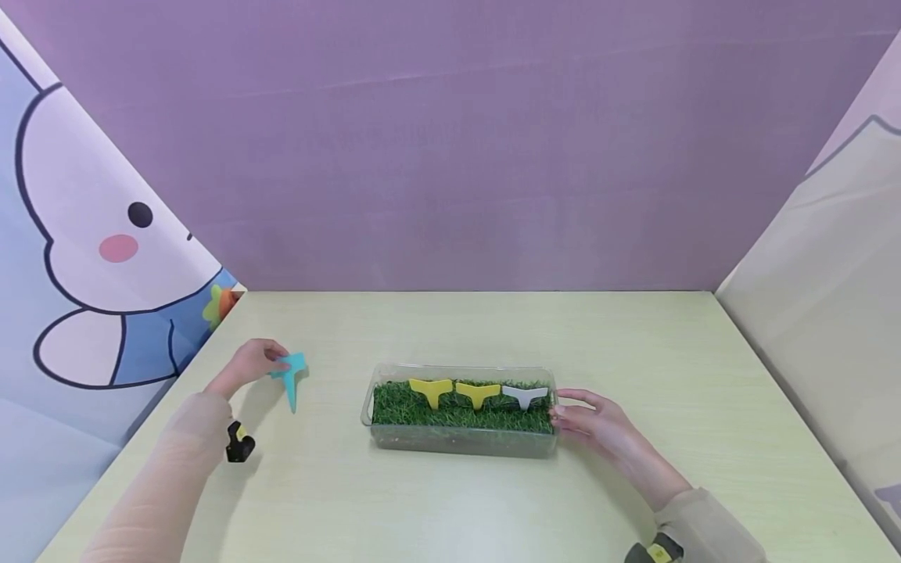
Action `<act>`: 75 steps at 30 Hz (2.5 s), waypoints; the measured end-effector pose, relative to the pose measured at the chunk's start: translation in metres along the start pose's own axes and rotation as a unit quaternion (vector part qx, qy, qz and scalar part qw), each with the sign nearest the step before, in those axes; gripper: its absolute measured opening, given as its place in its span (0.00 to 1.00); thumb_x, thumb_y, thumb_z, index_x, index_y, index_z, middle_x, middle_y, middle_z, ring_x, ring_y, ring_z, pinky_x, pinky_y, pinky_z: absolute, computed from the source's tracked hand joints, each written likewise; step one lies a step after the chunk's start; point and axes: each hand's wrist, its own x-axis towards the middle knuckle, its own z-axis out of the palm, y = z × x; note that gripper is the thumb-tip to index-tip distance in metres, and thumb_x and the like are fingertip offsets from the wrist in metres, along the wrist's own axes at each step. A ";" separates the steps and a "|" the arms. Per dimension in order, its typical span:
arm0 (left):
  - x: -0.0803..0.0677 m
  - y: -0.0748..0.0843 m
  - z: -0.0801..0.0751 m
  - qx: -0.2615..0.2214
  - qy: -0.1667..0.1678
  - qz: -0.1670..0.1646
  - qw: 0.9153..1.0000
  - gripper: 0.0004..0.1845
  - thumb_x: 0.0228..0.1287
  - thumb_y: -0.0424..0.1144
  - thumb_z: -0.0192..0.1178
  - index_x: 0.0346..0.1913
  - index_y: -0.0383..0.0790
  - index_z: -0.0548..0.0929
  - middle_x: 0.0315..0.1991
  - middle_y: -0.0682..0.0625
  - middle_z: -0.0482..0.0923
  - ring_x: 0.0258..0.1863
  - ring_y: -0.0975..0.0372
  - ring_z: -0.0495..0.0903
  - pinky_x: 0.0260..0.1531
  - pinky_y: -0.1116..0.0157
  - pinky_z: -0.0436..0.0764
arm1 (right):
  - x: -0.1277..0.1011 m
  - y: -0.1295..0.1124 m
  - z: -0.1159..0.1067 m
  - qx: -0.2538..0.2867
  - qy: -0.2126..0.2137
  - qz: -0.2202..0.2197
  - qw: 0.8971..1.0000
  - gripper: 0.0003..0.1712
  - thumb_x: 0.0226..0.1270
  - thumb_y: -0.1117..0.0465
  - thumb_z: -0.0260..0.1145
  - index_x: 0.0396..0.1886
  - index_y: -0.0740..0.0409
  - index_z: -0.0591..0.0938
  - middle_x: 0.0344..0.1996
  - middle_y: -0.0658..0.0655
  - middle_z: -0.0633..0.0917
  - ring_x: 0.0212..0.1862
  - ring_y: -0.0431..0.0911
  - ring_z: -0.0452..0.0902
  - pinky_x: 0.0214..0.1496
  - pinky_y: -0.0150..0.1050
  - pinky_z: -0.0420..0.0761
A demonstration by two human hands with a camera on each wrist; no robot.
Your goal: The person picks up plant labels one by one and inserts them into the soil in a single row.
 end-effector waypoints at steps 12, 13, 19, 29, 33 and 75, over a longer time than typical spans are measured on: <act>-0.001 0.000 -0.003 -0.024 0.013 0.037 0.999 0.11 0.54 0.30 0.59 0.38 0.25 0.78 0.34 0.37 0.78 0.35 0.51 0.76 0.34 0.60 0.77 | -0.001 0.000 0.000 -0.010 0.003 0.001 1.000 0.15 0.61 0.66 0.58 0.48 0.54 0.71 0.38 0.54 0.82 0.42 0.44 0.79 0.48 0.33 0.75; -0.001 0.001 -0.003 -0.027 0.014 0.039 0.999 0.11 0.54 0.30 0.59 0.38 0.26 0.78 0.34 0.37 0.78 0.35 0.51 0.76 0.35 0.59 0.77 | -0.001 0.000 0.000 -0.010 0.002 0.001 1.000 0.15 0.61 0.66 0.58 0.48 0.55 0.71 0.37 0.54 0.82 0.42 0.44 0.79 0.48 0.33 0.75; -0.004 0.008 -0.003 -0.052 0.014 0.052 0.997 0.11 0.56 0.32 0.58 0.39 0.27 0.79 0.37 0.38 0.79 0.39 0.51 0.76 0.39 0.58 0.76 | -0.003 -0.002 0.001 -0.014 0.004 -0.001 1.000 0.16 0.61 0.66 0.58 0.50 0.57 0.71 0.38 0.54 0.82 0.42 0.44 0.78 0.48 0.33 0.74; -0.008 0.029 -0.001 -0.084 0.004 0.079 0.993 0.10 0.55 0.32 0.59 0.39 0.29 0.80 0.36 0.41 0.79 0.38 0.54 0.76 0.40 0.61 0.75 | -0.004 -0.004 0.002 -0.007 -0.002 0.000 1.000 0.12 0.61 0.66 0.57 0.45 0.50 0.73 0.37 0.53 0.82 0.42 0.43 0.78 0.48 0.33 0.74; -0.007 0.036 0.000 -0.090 -0.001 0.083 0.992 0.10 0.56 0.32 0.59 0.39 0.30 0.80 0.37 0.42 0.79 0.39 0.55 0.76 0.40 0.61 0.75 | -0.004 -0.004 0.002 -0.004 -0.003 -0.003 1.000 0.12 0.61 0.66 0.57 0.44 0.50 0.73 0.37 0.53 0.82 0.42 0.43 0.78 0.48 0.32 0.75; -0.027 0.103 0.011 -0.192 0.034 0.095 0.976 0.10 0.56 0.36 0.59 0.39 0.34 0.79 0.36 0.45 0.79 0.36 0.59 0.77 0.37 0.64 0.77 | -0.004 -0.005 0.002 -0.005 0.007 0.004 1.000 0.15 0.60 0.67 0.58 0.48 0.56 0.72 0.37 0.53 0.82 0.42 0.42 0.78 0.48 0.32 0.74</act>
